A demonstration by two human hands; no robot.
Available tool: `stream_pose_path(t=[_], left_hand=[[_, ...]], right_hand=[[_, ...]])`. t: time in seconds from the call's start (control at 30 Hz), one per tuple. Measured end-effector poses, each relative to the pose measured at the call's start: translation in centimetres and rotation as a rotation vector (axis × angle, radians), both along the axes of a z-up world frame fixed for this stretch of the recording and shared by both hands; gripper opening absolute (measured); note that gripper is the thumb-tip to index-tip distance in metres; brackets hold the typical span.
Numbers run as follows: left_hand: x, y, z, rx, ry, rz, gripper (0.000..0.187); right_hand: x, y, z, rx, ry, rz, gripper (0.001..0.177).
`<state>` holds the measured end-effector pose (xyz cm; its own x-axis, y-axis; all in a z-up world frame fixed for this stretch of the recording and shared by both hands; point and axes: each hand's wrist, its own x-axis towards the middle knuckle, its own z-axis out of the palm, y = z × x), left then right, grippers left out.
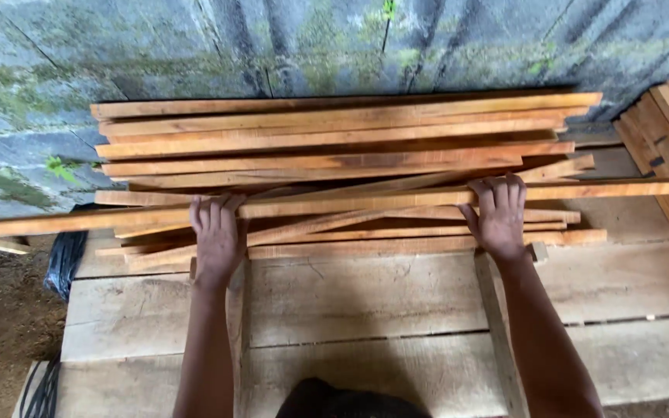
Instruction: Bundling wood planks with plastic straps and then organizing additional planks on a wooden jig.
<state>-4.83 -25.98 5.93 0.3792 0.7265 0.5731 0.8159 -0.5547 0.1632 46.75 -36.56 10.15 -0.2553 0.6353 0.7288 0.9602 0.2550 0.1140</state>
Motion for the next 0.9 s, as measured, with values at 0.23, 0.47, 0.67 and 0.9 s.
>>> stream_pose_path(t=[0.23, 0.47, 0.67, 0.9], left_hand=[[-1.4, -13.3, -3.5, -0.150, 0.134, 0.085, 0.034], [-1.5, -12.8, -12.5, -0.285, 0.114, 0.016, 0.036], [-0.7, -10.8, -16.5, -0.650, 0.140, 0.050, 0.045], [-0.5, -9.9, -15.7, -0.845, 0.143, 0.066, 0.048]], right_hand=[[-1.2, -12.5, -11.4, -0.133, 0.094, -0.118, 0.049], [0.6, -13.0, -19.6, -0.412, 0.163, -0.109, 0.043], [0.5, -11.7, -21.2, -0.687, 0.162, -0.187, 0.044], [-0.3, -11.3, -18.6, -0.941, 0.386, -0.241, 0.047]])
